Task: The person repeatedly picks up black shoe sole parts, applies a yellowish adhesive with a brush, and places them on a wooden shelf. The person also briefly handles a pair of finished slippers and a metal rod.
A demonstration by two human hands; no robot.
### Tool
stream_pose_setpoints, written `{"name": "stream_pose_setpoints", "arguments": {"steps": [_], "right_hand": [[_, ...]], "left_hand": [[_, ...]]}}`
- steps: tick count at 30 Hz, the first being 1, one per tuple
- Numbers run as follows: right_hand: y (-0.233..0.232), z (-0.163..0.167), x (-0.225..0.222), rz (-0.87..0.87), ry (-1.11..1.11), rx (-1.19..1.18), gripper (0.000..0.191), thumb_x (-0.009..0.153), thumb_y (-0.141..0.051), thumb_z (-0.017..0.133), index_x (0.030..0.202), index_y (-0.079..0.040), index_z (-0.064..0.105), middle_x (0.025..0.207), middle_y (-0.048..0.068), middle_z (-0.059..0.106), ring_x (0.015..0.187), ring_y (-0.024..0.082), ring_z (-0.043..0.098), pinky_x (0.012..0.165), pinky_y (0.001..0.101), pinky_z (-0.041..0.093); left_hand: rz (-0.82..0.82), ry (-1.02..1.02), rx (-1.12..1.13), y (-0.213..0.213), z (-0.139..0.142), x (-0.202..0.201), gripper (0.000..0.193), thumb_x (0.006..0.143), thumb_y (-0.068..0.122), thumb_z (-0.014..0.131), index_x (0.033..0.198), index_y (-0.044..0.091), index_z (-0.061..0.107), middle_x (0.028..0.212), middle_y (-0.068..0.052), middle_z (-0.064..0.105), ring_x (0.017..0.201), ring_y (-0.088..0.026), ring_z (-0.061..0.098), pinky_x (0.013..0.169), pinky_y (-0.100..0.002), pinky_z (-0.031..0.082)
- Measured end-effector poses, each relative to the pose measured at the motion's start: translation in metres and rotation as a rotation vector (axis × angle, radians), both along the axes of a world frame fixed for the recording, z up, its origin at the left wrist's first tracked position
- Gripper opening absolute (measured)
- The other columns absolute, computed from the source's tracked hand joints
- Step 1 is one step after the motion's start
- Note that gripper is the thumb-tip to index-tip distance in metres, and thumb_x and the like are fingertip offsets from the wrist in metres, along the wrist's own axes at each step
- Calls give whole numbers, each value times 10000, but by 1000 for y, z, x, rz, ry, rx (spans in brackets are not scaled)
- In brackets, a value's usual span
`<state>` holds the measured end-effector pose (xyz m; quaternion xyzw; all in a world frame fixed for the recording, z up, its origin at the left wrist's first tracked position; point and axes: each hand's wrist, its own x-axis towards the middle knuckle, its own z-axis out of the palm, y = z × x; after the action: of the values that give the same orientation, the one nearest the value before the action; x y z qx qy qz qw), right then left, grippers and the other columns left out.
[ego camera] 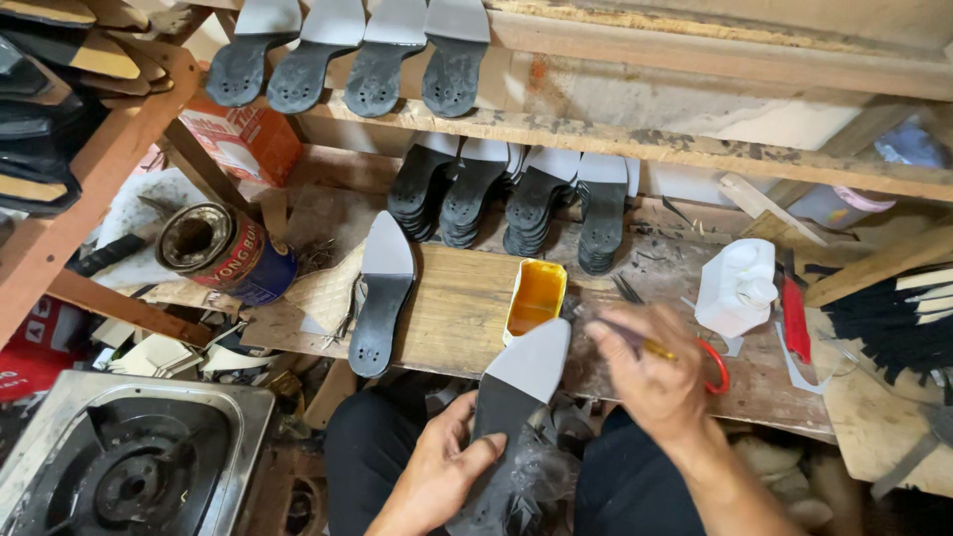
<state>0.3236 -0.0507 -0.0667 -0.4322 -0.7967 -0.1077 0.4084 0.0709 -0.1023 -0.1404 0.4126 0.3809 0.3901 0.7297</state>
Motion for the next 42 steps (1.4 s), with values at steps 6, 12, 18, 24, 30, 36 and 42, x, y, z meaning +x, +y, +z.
{"name": "stream_pose_setpoints", "arguments": {"steps": [6,12,18,24,30,36,42], "right_hand": [[-27,-29,22,-72,363,-261,222,896,-74,753,1086,26,696,847,81,718,711,143,689,606,267,553],[-58,-83,39,-1,98,-218,177,801,-81,775,964,-24,735,894,123,730,777,229,707,667,330,560],[-78,-138,46,-65,350,-432,180,735,-88,823,897,-48,756,822,84,756,730,214,741,669,322,576],[-77,-151,52,-117,394,-456,194,721,-80,830,892,-32,755,812,99,753,712,223,750,652,325,578],[-73,-156,52,-72,260,-366,198,727,-98,835,887,-33,739,810,106,742,740,241,742,679,338,579],[-65,-172,60,-70,316,-430,181,710,-75,825,866,-22,752,813,110,771,750,237,766,696,346,593],[-60,-183,68,-76,350,-539,168,712,-61,818,863,-5,771,818,117,791,750,231,783,691,359,608]], "left_hand": [[165,125,38,19,16,-30,522,908,85,643,1416,24,542,1096,-78,737,926,-114,661,819,-267,543],[474,309,208,57,65,-74,691,847,65,711,1480,78,433,1080,-113,757,913,-141,698,795,-289,561],[660,386,626,119,128,-115,553,950,51,670,1476,4,504,1236,-63,705,1098,-125,673,946,-272,540],[787,672,785,212,173,-144,468,966,84,743,1395,-32,595,1112,-87,685,974,-142,645,861,-301,539],[880,997,823,307,196,-166,326,950,149,745,1227,-12,688,1097,-136,756,1020,-211,735,920,-344,544],[1007,1355,864,356,195,-172,294,879,185,786,1131,39,746,1045,-235,729,976,-382,686,860,-443,518],[861,1714,986,366,173,-181,161,795,15,724,953,-12,743,980,-275,712,899,-441,696,782,-488,562]]}}
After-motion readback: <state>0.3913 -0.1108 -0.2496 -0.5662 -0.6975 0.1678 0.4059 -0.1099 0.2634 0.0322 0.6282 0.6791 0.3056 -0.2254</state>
